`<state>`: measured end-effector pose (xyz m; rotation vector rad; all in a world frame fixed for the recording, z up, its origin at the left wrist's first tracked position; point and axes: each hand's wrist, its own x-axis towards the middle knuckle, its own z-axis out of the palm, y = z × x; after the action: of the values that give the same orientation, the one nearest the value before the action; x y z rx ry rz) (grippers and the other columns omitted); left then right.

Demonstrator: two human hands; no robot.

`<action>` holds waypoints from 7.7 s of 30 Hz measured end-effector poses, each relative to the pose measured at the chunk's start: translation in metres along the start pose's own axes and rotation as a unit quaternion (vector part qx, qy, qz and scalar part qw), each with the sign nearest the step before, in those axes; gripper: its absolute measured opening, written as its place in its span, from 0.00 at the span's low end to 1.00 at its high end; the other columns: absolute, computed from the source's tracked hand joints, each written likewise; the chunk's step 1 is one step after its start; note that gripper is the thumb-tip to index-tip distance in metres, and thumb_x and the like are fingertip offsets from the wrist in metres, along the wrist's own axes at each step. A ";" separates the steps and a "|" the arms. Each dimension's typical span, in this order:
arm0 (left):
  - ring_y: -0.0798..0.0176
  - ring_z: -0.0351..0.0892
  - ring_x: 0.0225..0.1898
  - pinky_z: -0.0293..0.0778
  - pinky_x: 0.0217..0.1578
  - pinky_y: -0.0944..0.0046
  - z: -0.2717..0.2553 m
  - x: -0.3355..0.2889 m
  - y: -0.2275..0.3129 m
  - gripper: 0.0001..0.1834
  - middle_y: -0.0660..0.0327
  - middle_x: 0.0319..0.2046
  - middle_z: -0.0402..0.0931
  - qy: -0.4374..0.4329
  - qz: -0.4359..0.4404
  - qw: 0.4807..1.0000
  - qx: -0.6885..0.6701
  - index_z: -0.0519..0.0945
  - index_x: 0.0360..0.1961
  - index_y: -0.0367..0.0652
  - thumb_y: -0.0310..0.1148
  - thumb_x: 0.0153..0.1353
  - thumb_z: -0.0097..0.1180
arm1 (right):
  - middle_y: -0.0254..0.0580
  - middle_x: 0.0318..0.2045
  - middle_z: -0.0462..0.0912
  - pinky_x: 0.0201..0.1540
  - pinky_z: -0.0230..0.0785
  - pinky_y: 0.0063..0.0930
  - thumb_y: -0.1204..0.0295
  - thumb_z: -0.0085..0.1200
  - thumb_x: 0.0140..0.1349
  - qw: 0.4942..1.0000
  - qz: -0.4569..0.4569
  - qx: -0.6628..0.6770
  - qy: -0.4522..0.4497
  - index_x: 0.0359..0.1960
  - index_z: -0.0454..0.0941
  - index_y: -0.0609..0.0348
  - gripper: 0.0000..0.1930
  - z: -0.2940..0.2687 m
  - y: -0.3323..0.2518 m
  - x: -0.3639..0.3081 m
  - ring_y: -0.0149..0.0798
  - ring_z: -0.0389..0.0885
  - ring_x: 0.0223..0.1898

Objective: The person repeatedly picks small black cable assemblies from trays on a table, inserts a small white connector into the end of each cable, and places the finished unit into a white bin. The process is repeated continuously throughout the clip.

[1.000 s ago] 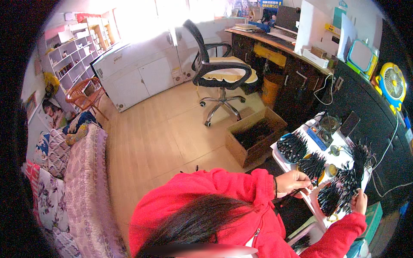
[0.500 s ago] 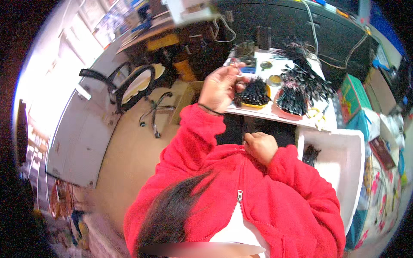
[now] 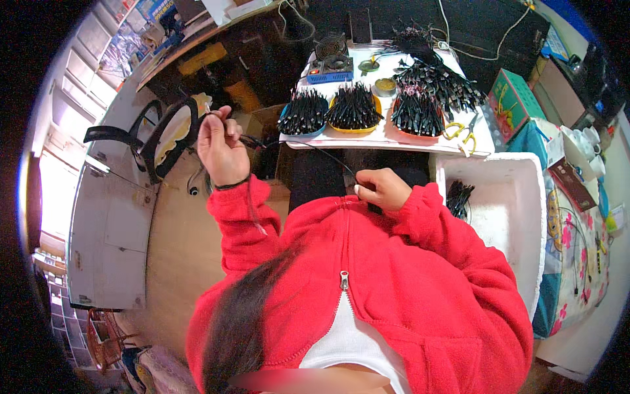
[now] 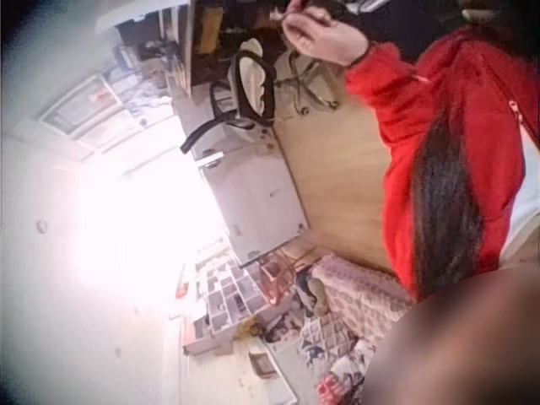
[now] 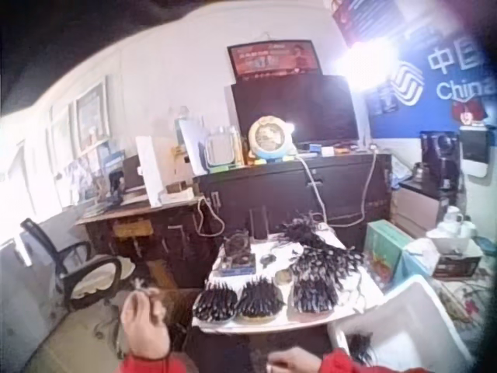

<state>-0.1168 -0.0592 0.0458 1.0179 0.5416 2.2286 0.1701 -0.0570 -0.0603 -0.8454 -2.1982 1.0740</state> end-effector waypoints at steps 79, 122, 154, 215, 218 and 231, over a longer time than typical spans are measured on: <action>0.77 0.68 0.20 0.63 0.22 0.77 0.074 -0.119 -0.010 0.07 0.57 0.28 0.81 -0.189 -0.341 0.918 0.068 0.77 0.38 0.34 0.28 0.66 0.52 | 0.29 0.27 0.77 0.29 0.66 0.14 0.74 0.58 0.61 0.955 -0.079 0.246 0.146 0.35 0.77 0.65 0.07 -0.043 -0.092 0.001 0.19 0.73 0.29; 0.73 0.76 0.28 0.71 0.28 0.77 0.065 -0.125 -0.010 0.08 0.60 0.27 0.79 -0.222 -0.400 0.889 0.009 0.79 0.41 0.31 0.24 0.63 0.55 | 0.33 0.37 0.74 0.35 0.71 0.22 0.70 0.49 0.67 0.807 -0.008 0.590 -0.016 0.44 0.69 0.59 0.09 -0.028 -0.067 -0.008 0.29 0.76 0.34; 0.78 0.72 0.24 0.63 0.24 0.79 0.062 -0.123 -0.025 0.08 0.62 0.26 0.80 -0.243 -0.335 0.900 0.134 0.81 0.39 0.33 0.26 0.61 0.57 | 0.38 0.20 0.71 0.25 0.62 0.24 0.67 0.51 0.67 0.984 -0.051 0.035 0.165 0.27 0.70 0.61 0.12 -0.035 -0.068 -0.008 0.29 0.68 0.22; 0.53 0.72 0.25 0.68 0.27 0.60 0.052 -0.112 -0.035 0.10 0.54 0.23 0.71 -0.539 0.283 0.680 0.407 0.76 0.35 0.34 0.26 0.51 0.54 | 0.28 0.25 0.73 0.31 0.65 0.21 0.68 0.48 0.68 0.755 0.277 0.594 0.022 0.32 0.75 0.58 0.09 -0.026 -0.045 -0.042 0.25 0.69 0.26; 0.62 0.75 0.26 0.70 0.26 0.65 0.050 -0.110 -0.035 0.04 0.58 0.24 0.75 -0.465 -0.028 0.836 0.290 0.78 0.34 0.35 0.25 0.58 0.55 | 0.28 0.27 0.75 0.33 0.65 0.17 0.68 0.50 0.67 0.930 0.091 0.352 0.056 0.36 0.75 0.62 0.09 -0.035 -0.059 -0.042 0.20 0.70 0.30; 0.71 0.73 0.26 0.69 0.28 0.73 0.039 -0.104 -0.044 0.08 0.58 0.31 0.79 -0.309 -0.402 0.847 -0.161 0.79 0.42 0.34 0.25 0.62 0.56 | 0.39 0.32 0.80 0.33 0.72 0.25 0.81 0.60 0.52 0.972 -0.169 -0.034 0.157 0.42 0.76 0.61 0.14 -0.048 -0.094 -0.012 0.35 0.80 0.31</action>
<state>-0.0174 -0.0938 -0.0105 1.0022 0.2122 1.1101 0.1835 -0.0880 0.0402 -0.5922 -2.0222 0.6537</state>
